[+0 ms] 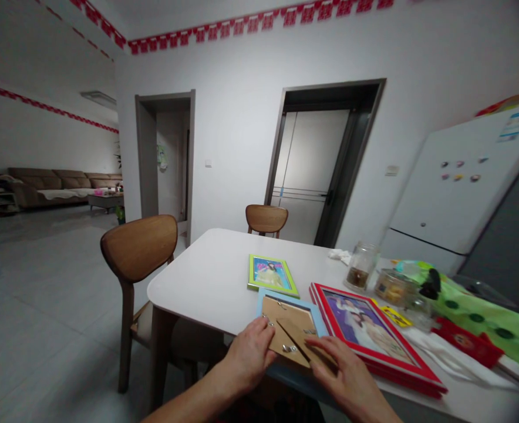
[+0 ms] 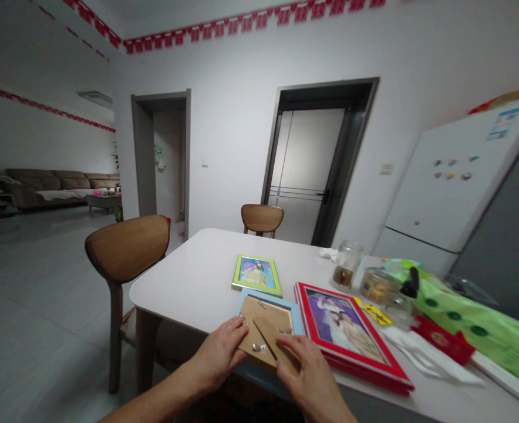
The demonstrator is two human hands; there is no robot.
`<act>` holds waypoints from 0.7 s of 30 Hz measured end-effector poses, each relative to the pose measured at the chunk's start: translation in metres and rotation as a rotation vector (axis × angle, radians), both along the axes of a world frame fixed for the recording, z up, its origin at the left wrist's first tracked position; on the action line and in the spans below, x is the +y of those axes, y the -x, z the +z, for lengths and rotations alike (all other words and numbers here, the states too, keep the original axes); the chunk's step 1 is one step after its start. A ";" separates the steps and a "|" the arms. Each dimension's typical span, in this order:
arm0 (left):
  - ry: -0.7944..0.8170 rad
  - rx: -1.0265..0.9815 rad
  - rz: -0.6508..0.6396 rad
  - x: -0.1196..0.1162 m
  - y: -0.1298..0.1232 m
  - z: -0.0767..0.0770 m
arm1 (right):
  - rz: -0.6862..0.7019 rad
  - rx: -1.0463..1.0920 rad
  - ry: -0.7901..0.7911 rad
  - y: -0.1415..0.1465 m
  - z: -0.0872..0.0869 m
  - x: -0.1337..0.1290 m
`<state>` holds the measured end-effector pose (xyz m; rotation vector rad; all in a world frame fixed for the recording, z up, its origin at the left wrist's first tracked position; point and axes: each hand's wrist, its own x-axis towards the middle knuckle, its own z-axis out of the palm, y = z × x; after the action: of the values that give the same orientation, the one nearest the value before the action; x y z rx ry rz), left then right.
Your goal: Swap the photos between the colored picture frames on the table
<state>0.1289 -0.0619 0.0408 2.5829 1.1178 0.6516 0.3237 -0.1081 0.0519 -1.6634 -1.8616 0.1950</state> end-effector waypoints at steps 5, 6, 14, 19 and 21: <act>0.060 0.098 -0.096 0.010 -0.009 -0.009 | -0.049 -0.093 -0.012 -0.013 -0.027 0.003; 0.079 0.114 -0.109 0.012 -0.008 -0.011 | -0.054 -0.117 -0.024 -0.012 -0.032 0.006; 0.043 0.145 -0.090 0.012 0.017 -0.018 | -0.028 -0.258 -0.104 0.012 -0.045 0.025; -0.012 0.069 -0.071 0.006 0.031 -0.024 | 0.103 -0.324 -0.087 0.033 -0.034 0.021; 0.001 0.033 -0.044 0.006 0.033 -0.025 | 0.200 -0.360 -0.078 0.038 -0.030 0.019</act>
<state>0.0956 -0.0558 0.0157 2.6187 1.0680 0.6006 0.2859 -0.0894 0.0218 -1.5338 -2.2734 -0.1029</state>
